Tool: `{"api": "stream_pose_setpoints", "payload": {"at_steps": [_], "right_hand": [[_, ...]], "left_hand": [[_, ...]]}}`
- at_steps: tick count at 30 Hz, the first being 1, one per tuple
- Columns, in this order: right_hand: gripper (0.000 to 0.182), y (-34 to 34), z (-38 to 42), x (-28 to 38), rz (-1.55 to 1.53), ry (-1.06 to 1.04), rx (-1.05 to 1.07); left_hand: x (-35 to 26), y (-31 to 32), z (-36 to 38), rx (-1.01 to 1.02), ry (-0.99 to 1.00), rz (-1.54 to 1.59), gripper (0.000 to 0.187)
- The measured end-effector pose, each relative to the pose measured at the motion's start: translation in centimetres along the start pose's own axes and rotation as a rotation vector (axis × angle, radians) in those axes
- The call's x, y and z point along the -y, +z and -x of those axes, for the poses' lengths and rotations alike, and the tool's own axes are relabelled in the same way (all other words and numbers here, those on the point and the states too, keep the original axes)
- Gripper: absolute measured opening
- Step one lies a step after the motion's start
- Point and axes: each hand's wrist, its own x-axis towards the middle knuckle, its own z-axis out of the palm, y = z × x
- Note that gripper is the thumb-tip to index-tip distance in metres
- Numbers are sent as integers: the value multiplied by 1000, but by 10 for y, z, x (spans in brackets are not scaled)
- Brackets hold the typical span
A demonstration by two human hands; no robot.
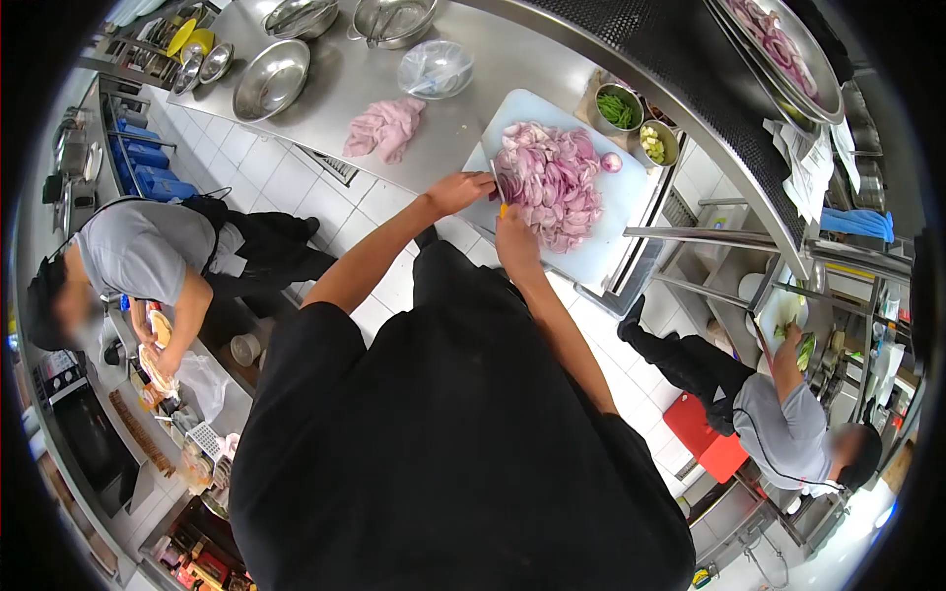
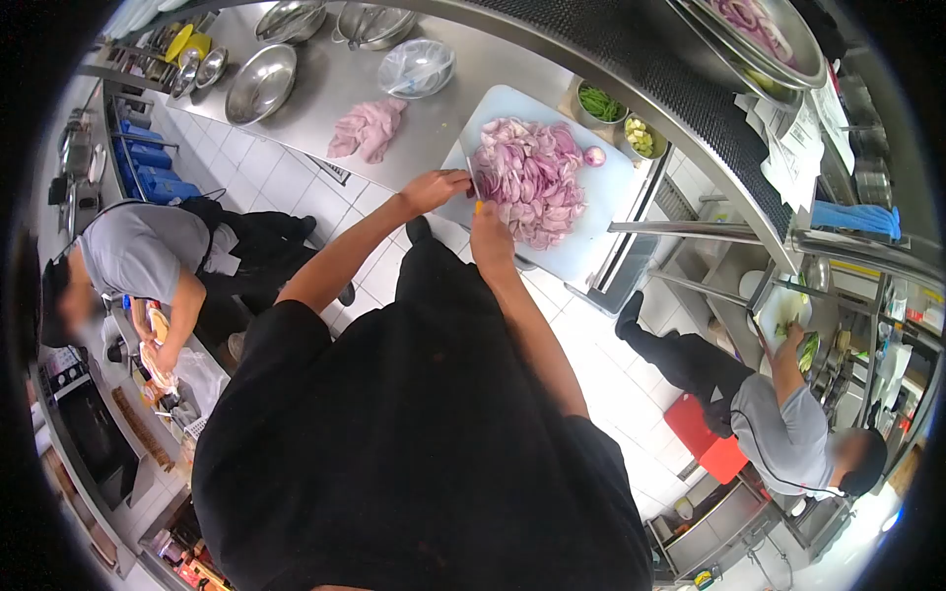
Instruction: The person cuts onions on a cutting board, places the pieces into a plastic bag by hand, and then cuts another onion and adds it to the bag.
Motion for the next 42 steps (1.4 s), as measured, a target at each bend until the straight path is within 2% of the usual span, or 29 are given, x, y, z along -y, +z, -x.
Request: {"api": "stream_pose_setpoints", "payload": {"at_steps": [6,9,12,14,21,24,27,32,36,39,42], "right_hand": [[27,-19,-1,17,61,-33,-16],[27,15,-12,-2,9,-8,-45],[26,-24,-3,25,66,-29,-13],[25,10,-7,6,30,-35,-64],[26,-7,1,18,35,-39,-56],[27,7,-3,14,58,-7,-67],[28,-8,-5,17,41,-57,-66],[28,6,2,9,39,-7,-31],[29,-12,-4,20,34,-29,-9],[35,-8,7,23,26,-64,-106],[33,20,-5,9,37,-1,-62]], "left_hand": [[4,-7,-2,15,32,-4,28],[7,0,-2,-23,40,-13,27],[3,5,6,-33,40,4,26],[1,1,4,-31,11,-7,26],[4,9,8,-23,-18,17,28],[5,9,4,-45,-13,2,29],[2,9,6,-31,-6,23,30],[4,18,8,-62,-1,-8,30],[4,16,8,-73,9,21,29],[6,17,9,-56,2,-31,29],[7,11,6,-72,4,-37,29]]}}
